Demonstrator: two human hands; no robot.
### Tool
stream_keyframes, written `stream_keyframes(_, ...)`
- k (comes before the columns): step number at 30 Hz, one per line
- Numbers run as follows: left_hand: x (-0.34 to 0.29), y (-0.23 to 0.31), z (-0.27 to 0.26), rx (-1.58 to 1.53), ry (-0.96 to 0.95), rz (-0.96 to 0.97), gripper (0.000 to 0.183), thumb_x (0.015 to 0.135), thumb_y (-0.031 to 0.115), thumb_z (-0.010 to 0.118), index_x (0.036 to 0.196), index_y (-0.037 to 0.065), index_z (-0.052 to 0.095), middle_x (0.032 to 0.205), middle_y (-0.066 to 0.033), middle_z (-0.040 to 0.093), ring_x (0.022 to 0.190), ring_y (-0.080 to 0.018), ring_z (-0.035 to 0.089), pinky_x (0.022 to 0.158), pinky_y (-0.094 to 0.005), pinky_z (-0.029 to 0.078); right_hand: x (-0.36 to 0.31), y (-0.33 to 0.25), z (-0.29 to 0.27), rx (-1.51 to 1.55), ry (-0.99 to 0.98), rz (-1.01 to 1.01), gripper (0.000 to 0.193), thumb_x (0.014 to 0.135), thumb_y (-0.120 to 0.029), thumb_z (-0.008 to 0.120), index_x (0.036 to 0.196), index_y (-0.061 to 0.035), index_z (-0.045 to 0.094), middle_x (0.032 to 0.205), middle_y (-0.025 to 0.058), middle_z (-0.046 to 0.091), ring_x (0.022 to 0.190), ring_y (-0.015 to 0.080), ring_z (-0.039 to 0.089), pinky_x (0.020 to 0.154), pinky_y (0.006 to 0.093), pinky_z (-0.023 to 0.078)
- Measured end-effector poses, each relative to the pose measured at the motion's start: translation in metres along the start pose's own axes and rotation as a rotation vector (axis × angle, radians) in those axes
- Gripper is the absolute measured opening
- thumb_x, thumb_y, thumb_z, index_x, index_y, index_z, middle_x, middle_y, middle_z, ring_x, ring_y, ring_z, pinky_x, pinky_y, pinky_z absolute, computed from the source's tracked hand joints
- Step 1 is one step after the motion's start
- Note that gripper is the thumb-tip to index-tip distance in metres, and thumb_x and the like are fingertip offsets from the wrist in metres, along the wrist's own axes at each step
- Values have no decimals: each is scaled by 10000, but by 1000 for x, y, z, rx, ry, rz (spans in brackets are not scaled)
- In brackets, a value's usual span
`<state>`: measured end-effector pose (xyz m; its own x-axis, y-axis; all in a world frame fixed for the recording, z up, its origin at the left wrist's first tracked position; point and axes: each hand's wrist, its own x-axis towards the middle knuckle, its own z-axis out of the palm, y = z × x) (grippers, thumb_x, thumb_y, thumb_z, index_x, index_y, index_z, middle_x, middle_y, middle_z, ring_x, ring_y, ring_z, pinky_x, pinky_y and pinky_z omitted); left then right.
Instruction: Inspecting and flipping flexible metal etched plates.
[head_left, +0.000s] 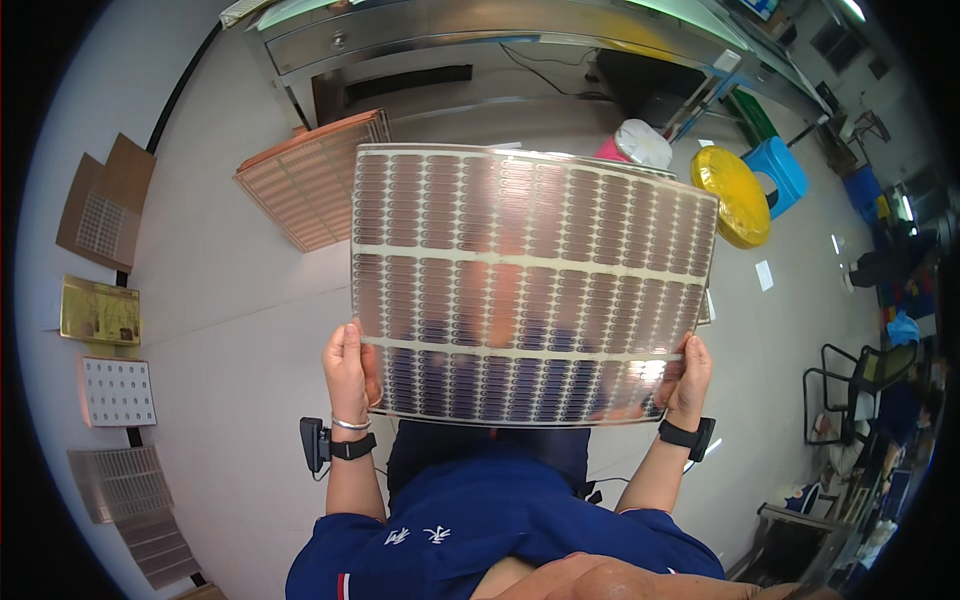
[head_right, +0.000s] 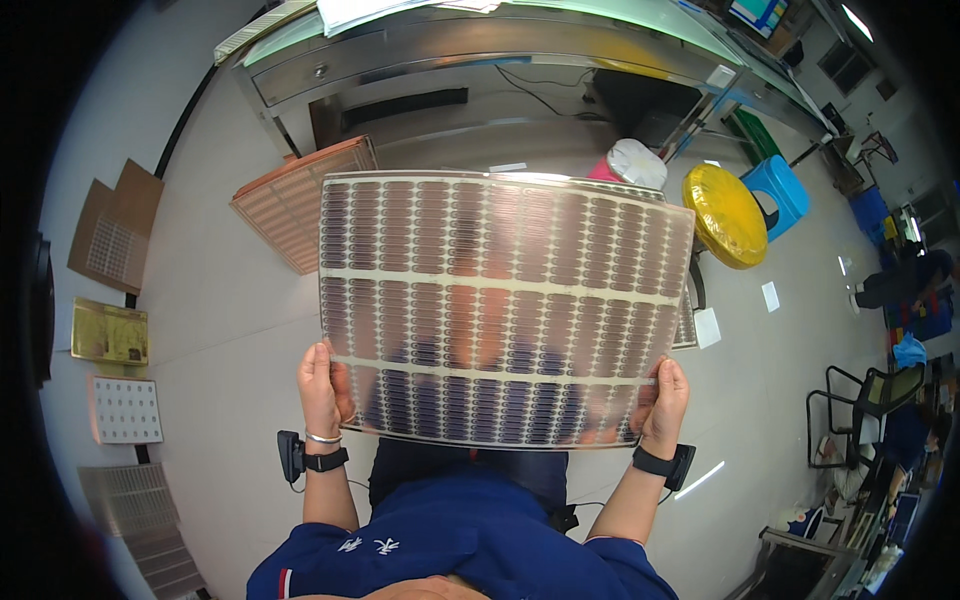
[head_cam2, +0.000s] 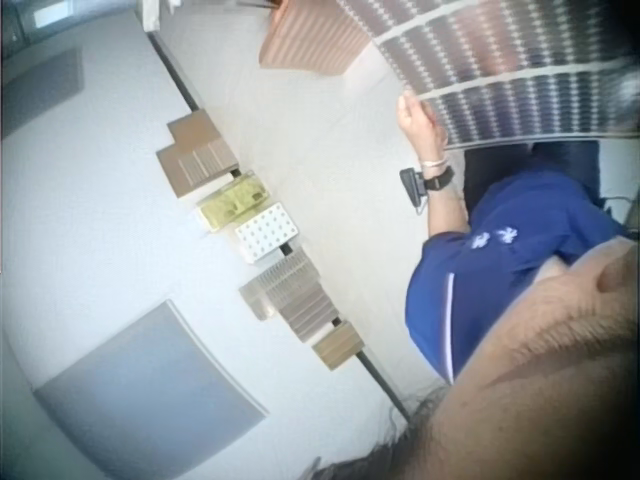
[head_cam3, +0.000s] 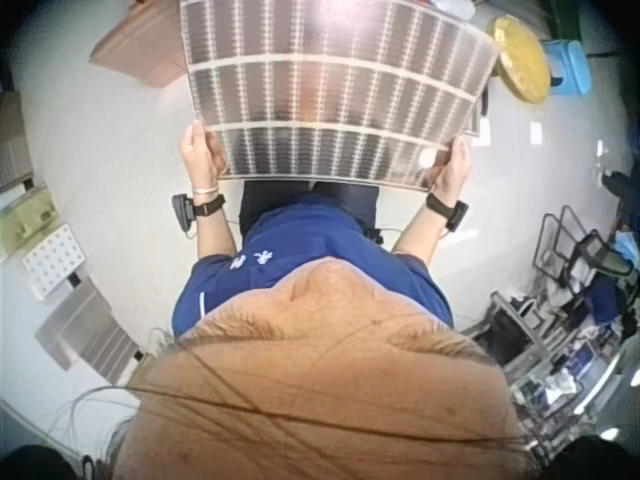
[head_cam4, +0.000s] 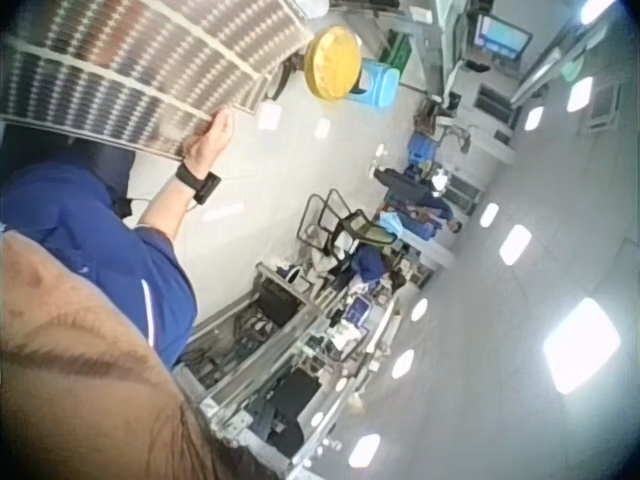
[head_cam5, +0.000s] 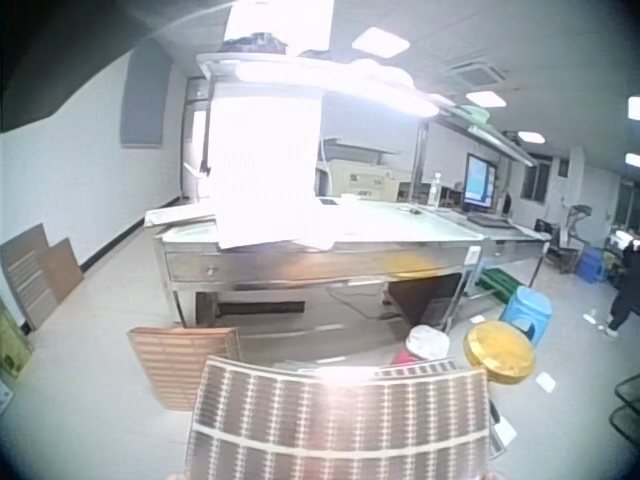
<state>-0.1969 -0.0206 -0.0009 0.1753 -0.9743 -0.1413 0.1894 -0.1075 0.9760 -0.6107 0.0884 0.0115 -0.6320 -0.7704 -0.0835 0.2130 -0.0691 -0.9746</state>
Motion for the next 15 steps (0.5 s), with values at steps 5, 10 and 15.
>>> stream_keyframes(5,4,-3,-3,41,-5,25,322,943,261,455,668,92,454,662,68,431,628,-16,365,559,-170,318,-2,-4,-5,37,-10,-20,222,913,-220,508,761,-61,536,738,-15,538,657,63,501,595,191,428)
stream_keyframes(10,8,-9,-18,29,-74,-68,316,947,278,431,719,77,518,694,31,520,639,-38,460,607,-181,386,-8,-17,9,18,3,-11,211,908,-210,523,774,-48,549,723,-25,510,676,55,466,629,185,385)
stream_keyframes(15,12,7,-13,48,-39,61,201,944,231,444,881,60,528,725,13,540,641,-49,490,616,-197,420,-3,-9,2,62,-58,-41,146,906,-176,526,939,-37,556,756,-22,509,697,56,474,632,180,397)
